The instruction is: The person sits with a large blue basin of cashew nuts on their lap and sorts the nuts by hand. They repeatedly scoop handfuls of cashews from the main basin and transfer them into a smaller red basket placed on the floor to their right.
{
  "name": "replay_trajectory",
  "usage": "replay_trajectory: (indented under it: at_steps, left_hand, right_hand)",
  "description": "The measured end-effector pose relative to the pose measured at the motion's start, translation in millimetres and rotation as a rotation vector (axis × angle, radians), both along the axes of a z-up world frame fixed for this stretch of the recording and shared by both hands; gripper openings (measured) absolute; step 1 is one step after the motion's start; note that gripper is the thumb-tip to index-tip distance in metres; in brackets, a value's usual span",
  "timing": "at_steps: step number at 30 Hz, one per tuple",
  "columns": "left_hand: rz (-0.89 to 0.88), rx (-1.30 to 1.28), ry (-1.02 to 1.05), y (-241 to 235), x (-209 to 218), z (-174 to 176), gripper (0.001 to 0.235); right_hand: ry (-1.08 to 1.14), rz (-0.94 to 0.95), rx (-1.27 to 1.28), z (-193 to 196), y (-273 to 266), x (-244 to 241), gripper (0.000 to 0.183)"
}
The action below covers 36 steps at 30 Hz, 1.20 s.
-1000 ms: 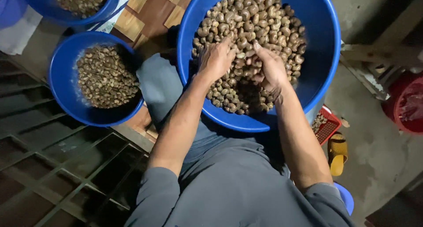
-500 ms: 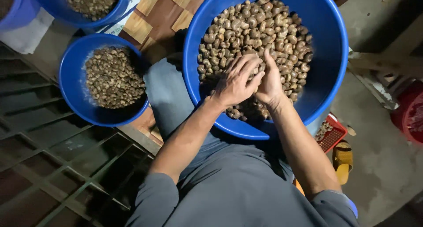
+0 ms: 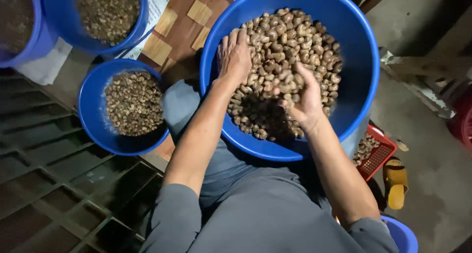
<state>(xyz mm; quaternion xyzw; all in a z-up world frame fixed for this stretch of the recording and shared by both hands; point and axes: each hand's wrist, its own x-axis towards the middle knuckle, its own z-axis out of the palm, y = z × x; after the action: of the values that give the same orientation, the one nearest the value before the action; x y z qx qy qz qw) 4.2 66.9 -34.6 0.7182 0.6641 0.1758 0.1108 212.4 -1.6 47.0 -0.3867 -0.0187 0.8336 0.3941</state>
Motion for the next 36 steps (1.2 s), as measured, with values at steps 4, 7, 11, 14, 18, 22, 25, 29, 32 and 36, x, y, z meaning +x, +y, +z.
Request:
replay_trajectory:
  at_steps: [4, 7, 11, 14, 18, 22, 25, 29, 32, 36]
  left_hand:
    - [0.024, -0.042, 0.081, 2, 3, -11, 0.045]
    - [-0.005, 0.007, 0.053, -5, 3, 0, 0.028]
    - [-0.123, 0.175, 0.033, -18, 4, -2, 0.034]
    - [-0.148, 0.129, 0.014, -22, 5, 4, 0.039]
    - [-0.151, 0.017, -0.083, -31, 2, 16, 0.029]
    - [-0.056, -0.053, -0.237, -41, -2, 33, 0.031]
    - [0.019, -0.082, -0.451, -47, -8, 39, 0.025]
    - [0.084, -0.204, -0.844, -52, -22, 62, 0.019]
    - [0.108, -0.284, -1.021, -50, -29, 75, 0.022]
    - [0.144, -0.326, -1.203, -36, -32, 90, 0.025]
  right_hand:
    - [-0.033, -0.262, -0.002, 21, -24, 53, 0.032]
    - [-0.102, -0.378, 0.012, 39, -55, 112, 0.035]
    - [-0.073, -0.522, 0.182, 33, -108, 195, 0.038]
    - [-0.06, -0.547, 0.161, -15, -141, 247, 0.037]
    - [-0.186, -0.598, 0.031, -102, -185, 286, 0.036]
    - [-0.247, -0.692, -0.232, -183, -227, 309, 0.021]
    - [-0.39, -0.383, -0.167, -256, -258, 361, 0.031]
    - [-0.382, -0.725, -0.483, -173, -223, 284, 0.031]
    - [-0.394, -0.82, -0.584, -215, -218, 316, 0.045]
    - [-0.884, -0.608, -0.306, -207, -203, 316, 0.05]
